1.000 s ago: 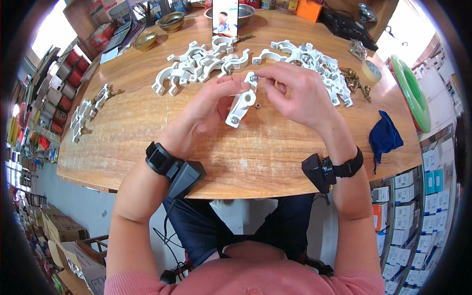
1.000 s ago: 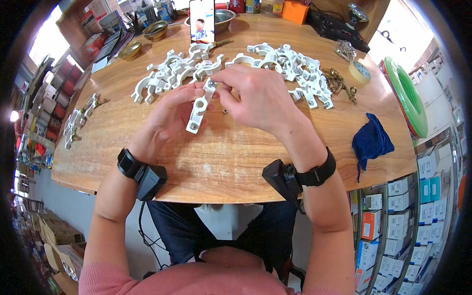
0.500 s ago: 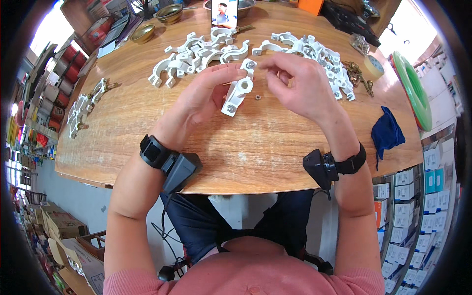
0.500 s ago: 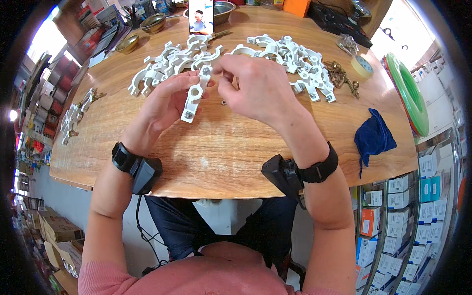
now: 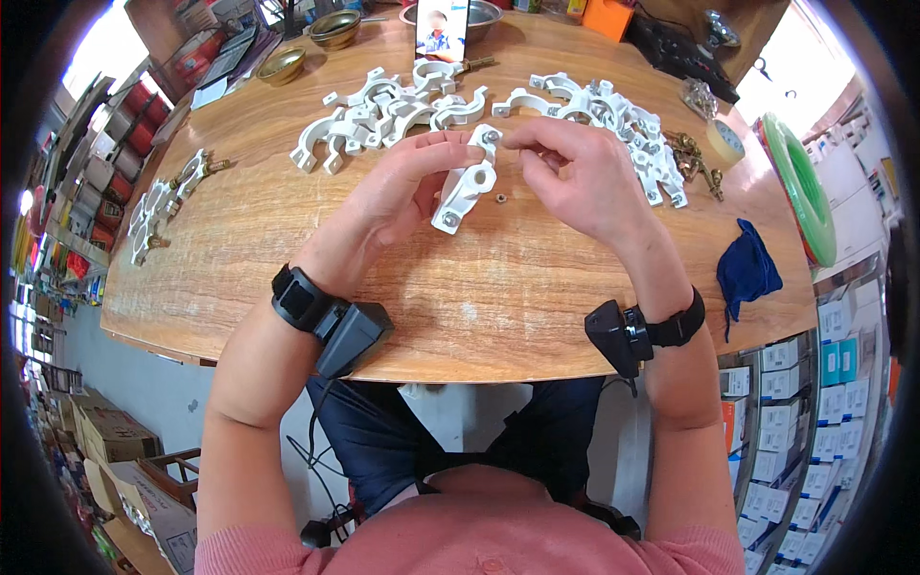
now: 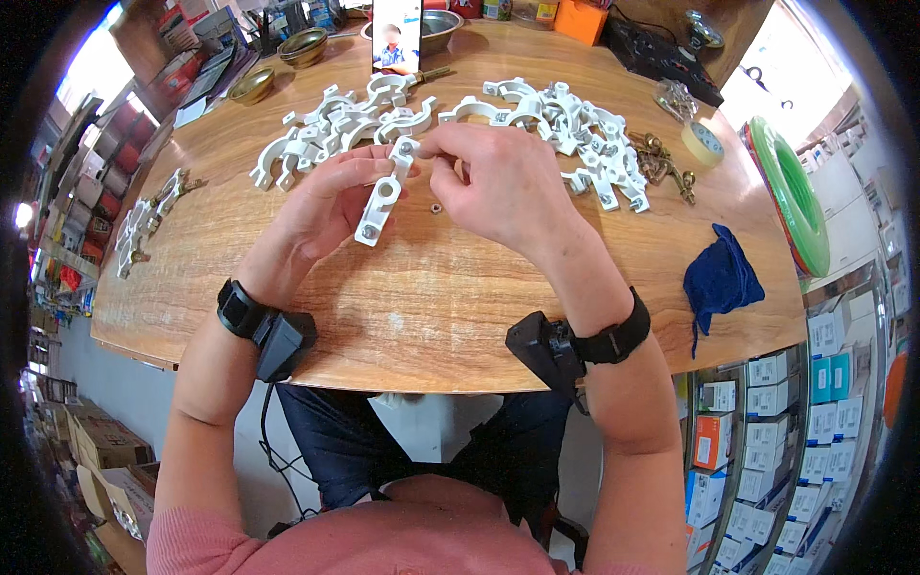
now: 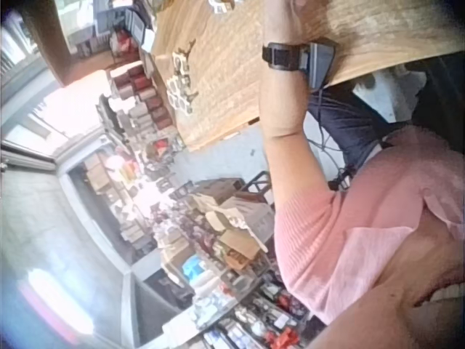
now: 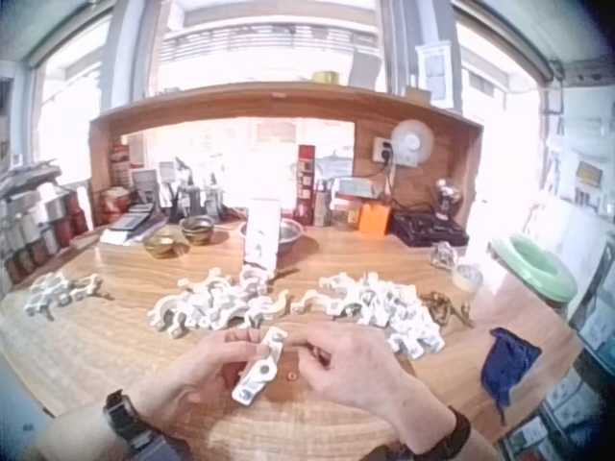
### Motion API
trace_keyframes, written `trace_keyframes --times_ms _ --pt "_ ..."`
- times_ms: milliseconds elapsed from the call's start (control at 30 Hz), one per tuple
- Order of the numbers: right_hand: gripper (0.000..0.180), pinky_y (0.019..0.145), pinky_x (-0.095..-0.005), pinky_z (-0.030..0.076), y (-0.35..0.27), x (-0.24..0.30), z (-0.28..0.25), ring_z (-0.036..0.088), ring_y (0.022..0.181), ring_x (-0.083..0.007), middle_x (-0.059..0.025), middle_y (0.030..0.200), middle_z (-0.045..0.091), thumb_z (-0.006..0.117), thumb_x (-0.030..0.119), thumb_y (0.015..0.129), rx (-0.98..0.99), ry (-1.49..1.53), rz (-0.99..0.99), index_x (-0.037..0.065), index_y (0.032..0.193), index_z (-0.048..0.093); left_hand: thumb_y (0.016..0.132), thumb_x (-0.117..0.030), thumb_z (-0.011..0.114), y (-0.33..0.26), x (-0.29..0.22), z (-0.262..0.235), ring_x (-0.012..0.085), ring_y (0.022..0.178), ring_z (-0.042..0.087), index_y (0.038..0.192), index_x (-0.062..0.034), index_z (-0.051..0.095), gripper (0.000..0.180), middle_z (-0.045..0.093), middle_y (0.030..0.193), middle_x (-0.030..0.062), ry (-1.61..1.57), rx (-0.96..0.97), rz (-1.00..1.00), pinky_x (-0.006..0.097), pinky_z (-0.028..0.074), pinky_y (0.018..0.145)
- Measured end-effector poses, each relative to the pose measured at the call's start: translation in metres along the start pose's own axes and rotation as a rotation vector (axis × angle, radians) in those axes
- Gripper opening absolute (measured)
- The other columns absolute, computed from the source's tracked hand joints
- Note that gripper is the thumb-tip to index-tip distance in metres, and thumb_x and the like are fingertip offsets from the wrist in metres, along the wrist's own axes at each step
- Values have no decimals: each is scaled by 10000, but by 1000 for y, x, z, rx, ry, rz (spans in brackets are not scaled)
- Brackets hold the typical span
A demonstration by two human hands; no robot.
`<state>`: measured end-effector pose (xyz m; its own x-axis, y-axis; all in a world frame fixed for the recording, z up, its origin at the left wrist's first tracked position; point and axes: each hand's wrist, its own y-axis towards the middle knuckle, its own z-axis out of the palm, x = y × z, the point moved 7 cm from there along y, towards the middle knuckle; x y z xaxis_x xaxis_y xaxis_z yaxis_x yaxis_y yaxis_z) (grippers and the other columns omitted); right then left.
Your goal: The person assembles white plastic pipe clamps by hand, picking up a clamp and inserting a bolt and nut into the side. They repeat this process with several other clamps before setting them aside on the wooden table.
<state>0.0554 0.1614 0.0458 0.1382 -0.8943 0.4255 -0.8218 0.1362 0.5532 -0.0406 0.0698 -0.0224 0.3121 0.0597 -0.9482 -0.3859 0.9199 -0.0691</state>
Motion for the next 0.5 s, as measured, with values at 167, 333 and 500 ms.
trace_keyframes --times_ms 167,333,500 --pt "169 527 -315 455 1 0 4 573 553 -198 -66 637 591 519 108 730 -34 94 53 113 871 612 805 -198 534 0 -2 -3 63 665 535 1026 -33 518 276 591 883 15 -9 -31 29 226 462 551" --pt "186 503 -303 445 1 -3 7 560 517 -190 -65 612 582 520 101 727 -10 37 34 117 885 616 789 -160 566 -2 -2 -1 50 667 534 1019 -24 524 270 581 841 4 11 -18 -1 201 455 553" --pt "193 487 -288 438 2 -4 6 555 499 -181 -67 608 585 523 97 731 -48 89 33 122 893 624 789 -156 571 -4 -7 2 45 657 535 1016 -22 525 268 582 833 2 23 -20 1 186 447 546"
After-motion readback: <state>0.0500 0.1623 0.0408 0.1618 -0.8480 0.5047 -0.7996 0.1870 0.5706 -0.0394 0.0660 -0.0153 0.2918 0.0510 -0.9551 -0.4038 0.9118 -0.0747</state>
